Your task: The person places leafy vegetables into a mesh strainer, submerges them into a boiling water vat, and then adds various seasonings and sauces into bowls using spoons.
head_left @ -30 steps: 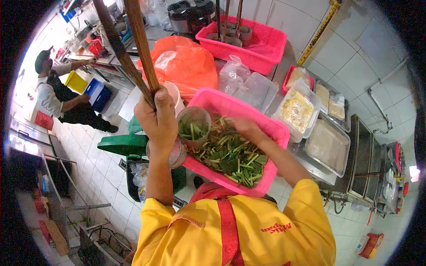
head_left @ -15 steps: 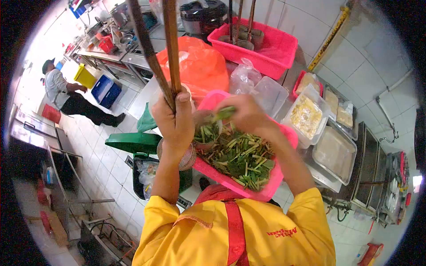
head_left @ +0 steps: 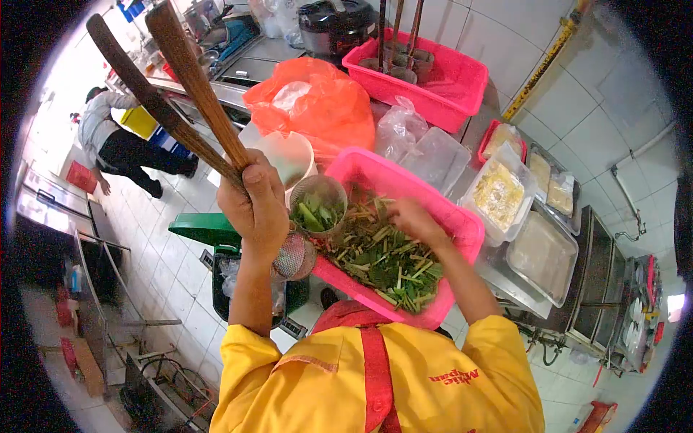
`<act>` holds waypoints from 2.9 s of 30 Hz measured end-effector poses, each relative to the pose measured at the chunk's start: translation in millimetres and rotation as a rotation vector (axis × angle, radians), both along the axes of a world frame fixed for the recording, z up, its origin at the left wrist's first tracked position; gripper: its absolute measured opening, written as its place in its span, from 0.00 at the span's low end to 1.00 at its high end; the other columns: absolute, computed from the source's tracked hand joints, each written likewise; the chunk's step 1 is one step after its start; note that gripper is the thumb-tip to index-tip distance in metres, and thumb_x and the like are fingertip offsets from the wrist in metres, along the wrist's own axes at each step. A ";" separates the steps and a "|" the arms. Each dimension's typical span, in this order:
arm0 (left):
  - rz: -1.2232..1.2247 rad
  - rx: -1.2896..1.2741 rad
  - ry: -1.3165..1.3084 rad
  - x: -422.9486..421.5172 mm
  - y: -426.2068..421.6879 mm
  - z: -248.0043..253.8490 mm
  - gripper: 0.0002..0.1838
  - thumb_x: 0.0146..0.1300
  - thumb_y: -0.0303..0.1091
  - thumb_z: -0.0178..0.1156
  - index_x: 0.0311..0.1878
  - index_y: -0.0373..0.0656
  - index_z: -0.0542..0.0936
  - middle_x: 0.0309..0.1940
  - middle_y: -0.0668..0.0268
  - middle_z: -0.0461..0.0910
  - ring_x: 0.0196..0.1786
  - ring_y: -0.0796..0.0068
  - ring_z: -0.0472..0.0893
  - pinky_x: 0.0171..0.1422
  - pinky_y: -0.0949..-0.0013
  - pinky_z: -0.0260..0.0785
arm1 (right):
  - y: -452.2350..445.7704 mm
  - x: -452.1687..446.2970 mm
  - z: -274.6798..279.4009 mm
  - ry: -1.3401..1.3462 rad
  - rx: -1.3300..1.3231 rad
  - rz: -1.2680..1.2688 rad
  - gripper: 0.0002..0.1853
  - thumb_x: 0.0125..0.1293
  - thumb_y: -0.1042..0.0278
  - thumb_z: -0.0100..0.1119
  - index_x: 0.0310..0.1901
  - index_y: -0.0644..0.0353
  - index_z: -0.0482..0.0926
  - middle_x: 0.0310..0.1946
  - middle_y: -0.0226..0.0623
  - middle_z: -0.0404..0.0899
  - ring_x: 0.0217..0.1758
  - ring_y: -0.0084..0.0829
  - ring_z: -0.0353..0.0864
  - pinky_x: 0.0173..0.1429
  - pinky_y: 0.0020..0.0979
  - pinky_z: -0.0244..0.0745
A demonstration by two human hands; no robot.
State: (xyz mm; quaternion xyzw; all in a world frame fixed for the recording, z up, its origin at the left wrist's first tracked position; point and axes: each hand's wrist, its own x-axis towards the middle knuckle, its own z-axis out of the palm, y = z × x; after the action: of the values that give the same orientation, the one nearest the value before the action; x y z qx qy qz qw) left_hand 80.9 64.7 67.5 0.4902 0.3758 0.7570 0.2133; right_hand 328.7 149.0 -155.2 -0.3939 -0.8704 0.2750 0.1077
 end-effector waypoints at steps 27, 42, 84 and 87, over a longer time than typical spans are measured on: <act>-0.018 0.008 0.071 -4.6 0.4 -8.4 0.23 0.65 0.51 0.49 0.29 0.37 0.67 0.14 0.75 0.62 0.16 0.89 0.60 0.19 0.81 0.47 | 15.0 -44.6 -11.9 -0.163 -0.003 -0.284 0.13 0.56 0.66 0.54 0.39 0.65 0.77 0.36 0.54 0.78 0.40 0.49 0.77 0.44 0.43 0.70; -0.008 0.033 0.073 -4.7 1.1 -8.2 0.22 0.65 0.50 0.50 0.30 0.38 0.67 0.14 0.76 0.61 0.17 0.89 0.60 0.18 0.81 0.47 | 5.6 -21.4 102.4 0.654 -0.284 -0.373 0.05 0.51 0.71 0.62 0.30 0.61 0.83 0.22 0.29 0.80 0.23 0.17 0.75 0.31 0.20 0.70; 0.034 0.040 0.090 -3.3 3.7 -8.1 0.21 0.66 0.49 0.48 0.30 0.38 0.67 0.14 0.76 0.60 0.17 0.89 0.58 0.19 0.81 0.47 | 9.5 -62.2 121.0 0.636 0.052 -0.306 0.08 0.50 0.67 0.61 0.30 0.63 0.81 0.26 0.39 0.80 0.25 0.31 0.78 0.33 0.30 0.72; 0.006 0.003 0.048 0.7 0.7 -5.7 0.21 0.66 0.49 0.48 0.30 0.38 0.68 0.15 0.76 0.61 0.18 0.89 0.59 0.20 0.81 0.47 | -12.7 -86.6 157.3 0.922 0.076 -0.250 0.07 0.54 0.68 0.59 0.31 0.62 0.81 0.27 0.38 0.80 0.29 0.31 0.79 0.36 0.30 0.73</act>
State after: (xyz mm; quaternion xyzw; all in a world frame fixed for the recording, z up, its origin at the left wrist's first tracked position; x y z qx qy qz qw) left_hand 81.6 65.4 61.8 0.5074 0.3813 0.7461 0.2012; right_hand 242.1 136.3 2.1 -0.3280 -0.6873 0.3740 0.5293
